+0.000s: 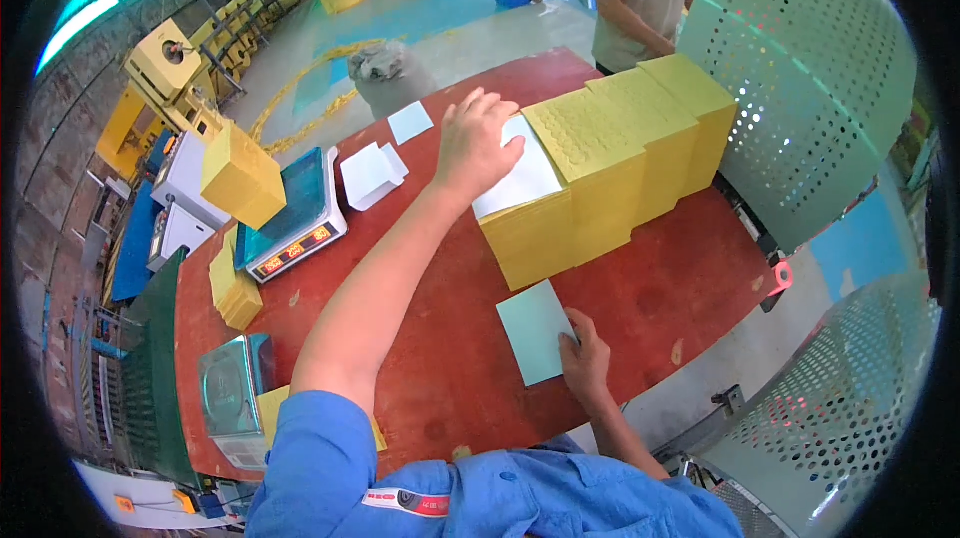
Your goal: Weighing stacks of yellow paper and using an automated machine to apply straps to them.
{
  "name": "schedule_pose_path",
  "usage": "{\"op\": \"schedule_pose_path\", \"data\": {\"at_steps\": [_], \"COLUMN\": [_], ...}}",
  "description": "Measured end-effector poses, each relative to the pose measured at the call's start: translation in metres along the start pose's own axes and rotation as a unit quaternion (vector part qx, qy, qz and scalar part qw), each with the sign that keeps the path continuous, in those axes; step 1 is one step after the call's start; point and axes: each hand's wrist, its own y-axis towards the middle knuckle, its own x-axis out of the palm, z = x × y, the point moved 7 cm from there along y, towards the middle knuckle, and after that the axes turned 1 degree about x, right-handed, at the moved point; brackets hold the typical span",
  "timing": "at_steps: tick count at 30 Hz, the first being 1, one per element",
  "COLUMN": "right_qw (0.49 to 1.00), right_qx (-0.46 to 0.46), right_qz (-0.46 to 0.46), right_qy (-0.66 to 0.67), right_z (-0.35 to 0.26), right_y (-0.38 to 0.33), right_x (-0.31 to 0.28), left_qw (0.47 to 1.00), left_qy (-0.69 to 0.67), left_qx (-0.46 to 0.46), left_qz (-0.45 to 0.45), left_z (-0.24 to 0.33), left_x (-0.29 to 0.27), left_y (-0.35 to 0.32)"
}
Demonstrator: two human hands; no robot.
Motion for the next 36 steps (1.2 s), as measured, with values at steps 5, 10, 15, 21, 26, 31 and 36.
{"op": "schedule_pose_path", "data": {"at_steps": [5, 10, 15, 21, 26, 31, 36], "right_qw": [1.000, 1.000, 0.998, 0.958, 0.981, 0.994, 0.997], "right_qx": [-0.006, 0.020, 0.048, 0.135, 0.010, 0.008, 0.027], "right_qz": [0.000, -0.010, -0.009, -0.030, 0.068, 0.062, 0.023], "right_qy": [0.023, 0.010, 0.039, 0.250, 0.180, 0.093, 0.063], "right_z": [0.002, 0.002, 0.011, 0.048, 0.037, 0.025, 0.011], "right_y": [-0.001, -0.001, 0.001, 0.048, 0.090, 0.081, 0.030], "right_x": [0.004, -0.001, -0.004, -0.002, 0.011, 0.009, 0.002], "left_qw": [0.999, 0.993, 0.988, 0.968, 0.958, 0.950, 0.942], "left_qy": [-0.023, 0.003, 0.029, 0.044, 0.036, 0.021, -0.016], "left_qx": [-0.046, -0.107, -0.106, -0.142, -0.159, -0.153, -0.120], "left_qz": [-0.017, -0.059, -0.112, -0.200, -0.238, -0.271, -0.314], "left_z": [-0.032, -0.029, -0.035, -0.049, -0.049, -0.040, -0.012], "left_x": [0.027, 0.036, 0.042, 0.076, 0.083, 0.081, 0.063], "left_y": [-0.009, -0.012, 0.000, -0.003, -0.003, -0.019, -0.054]}}
